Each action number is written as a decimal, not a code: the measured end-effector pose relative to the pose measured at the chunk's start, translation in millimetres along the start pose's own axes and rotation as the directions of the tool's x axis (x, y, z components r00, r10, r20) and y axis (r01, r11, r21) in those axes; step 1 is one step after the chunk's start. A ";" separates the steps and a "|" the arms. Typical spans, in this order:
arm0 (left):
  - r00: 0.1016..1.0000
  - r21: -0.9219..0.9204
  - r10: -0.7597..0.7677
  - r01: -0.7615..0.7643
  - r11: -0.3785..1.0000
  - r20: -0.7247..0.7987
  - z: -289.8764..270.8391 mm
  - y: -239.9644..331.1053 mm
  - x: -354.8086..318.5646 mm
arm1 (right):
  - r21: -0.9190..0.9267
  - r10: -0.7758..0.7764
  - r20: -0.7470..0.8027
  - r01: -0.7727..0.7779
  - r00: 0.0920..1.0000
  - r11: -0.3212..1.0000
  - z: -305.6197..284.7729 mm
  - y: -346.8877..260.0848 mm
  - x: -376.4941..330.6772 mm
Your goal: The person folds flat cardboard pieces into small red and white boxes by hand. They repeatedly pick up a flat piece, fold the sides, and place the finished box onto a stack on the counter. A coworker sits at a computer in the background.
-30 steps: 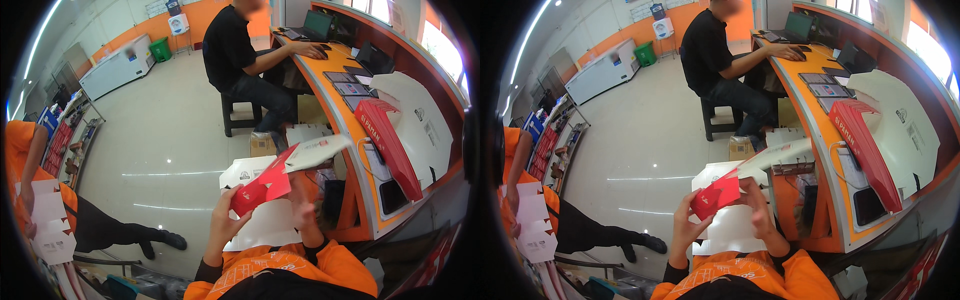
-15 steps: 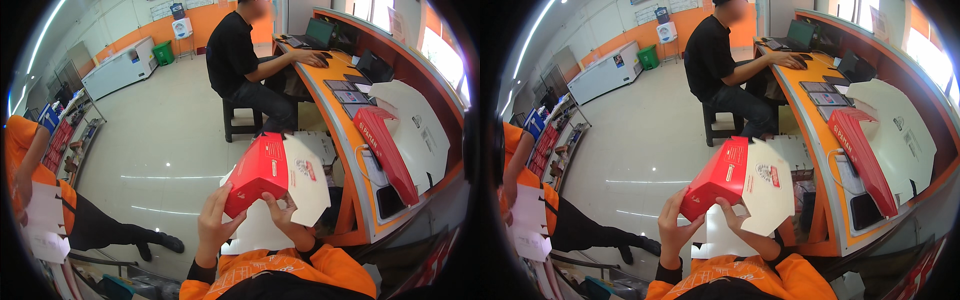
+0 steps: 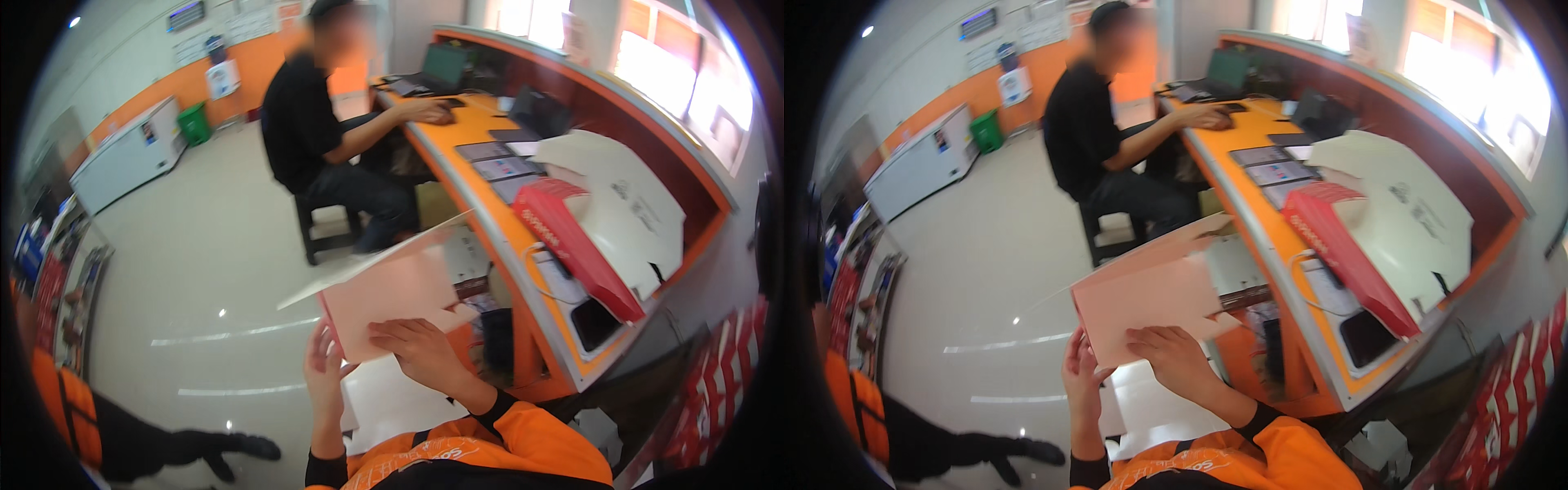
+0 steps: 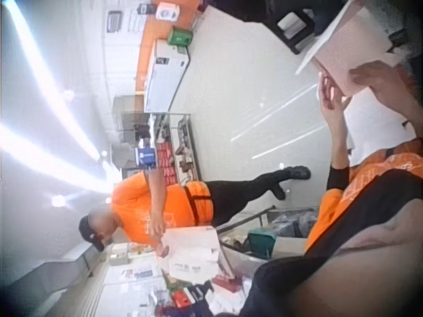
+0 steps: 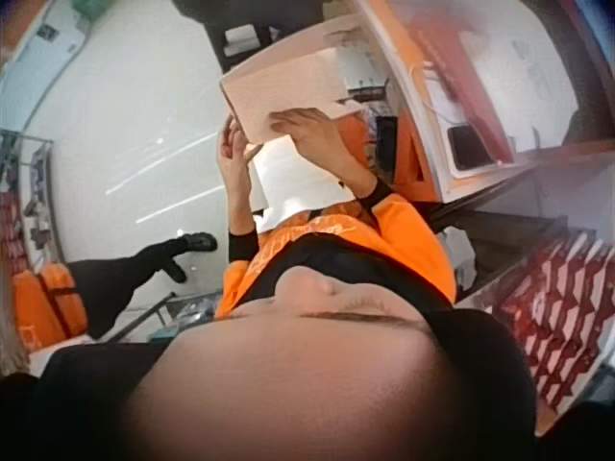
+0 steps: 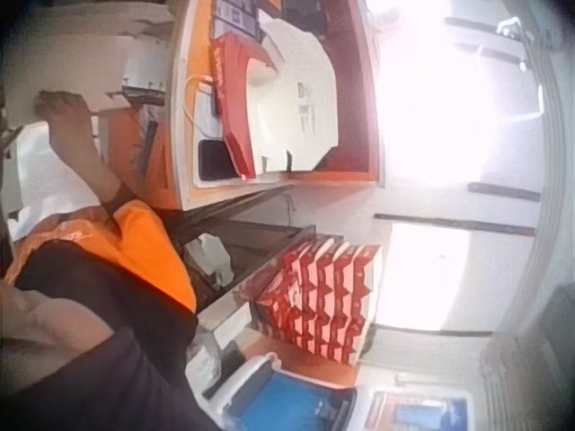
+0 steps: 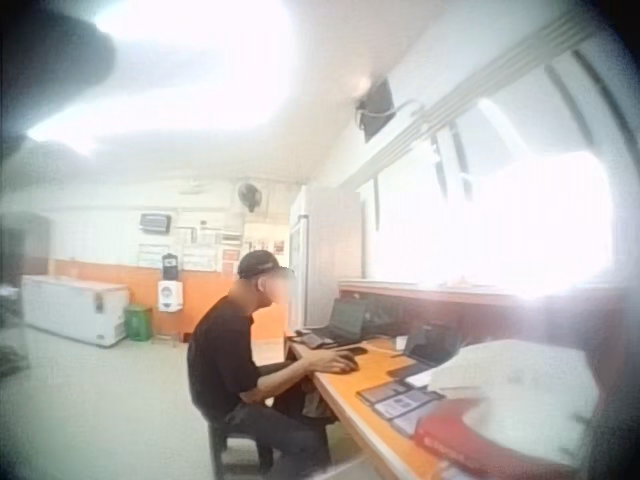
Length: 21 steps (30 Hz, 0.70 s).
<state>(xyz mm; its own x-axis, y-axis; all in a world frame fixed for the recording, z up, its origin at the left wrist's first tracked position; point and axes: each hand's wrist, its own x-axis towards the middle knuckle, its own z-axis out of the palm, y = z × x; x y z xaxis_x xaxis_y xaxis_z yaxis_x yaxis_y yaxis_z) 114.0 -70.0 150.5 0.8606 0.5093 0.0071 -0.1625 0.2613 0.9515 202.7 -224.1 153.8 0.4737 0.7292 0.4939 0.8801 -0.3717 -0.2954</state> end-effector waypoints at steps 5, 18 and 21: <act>0.954 -0.025 0.097 -0.094 0.995 0.285 -16.5 -7.3 -0.8 | -0.120 0.069 -0.288 -0.107 0.955 0.987 -86.3 -11.3 16.0; 0.994 0.877 -0.039 -0.072 0.475 0.103 -101.4 -121.9 -55.1 | -0.593 0.522 -0.639 -0.794 0.565 0.134 -228.8 14.3 -14.6; 0.993 0.906 -0.022 -0.097 0.411 0.117 -103.2 -132.3 -55.8 | -0.604 0.610 -0.563 -0.782 0.558 0.157 -225.1 32.4 -11.0</act>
<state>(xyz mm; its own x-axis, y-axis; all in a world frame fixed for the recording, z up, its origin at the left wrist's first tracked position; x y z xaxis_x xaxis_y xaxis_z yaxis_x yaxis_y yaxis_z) 37.7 -48.4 -7.5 0.9143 0.4044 0.0219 0.2870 -0.6851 0.6696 233.1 -373.5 322.9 0.8187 -0.1437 0.5560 -0.2128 -0.9752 0.0613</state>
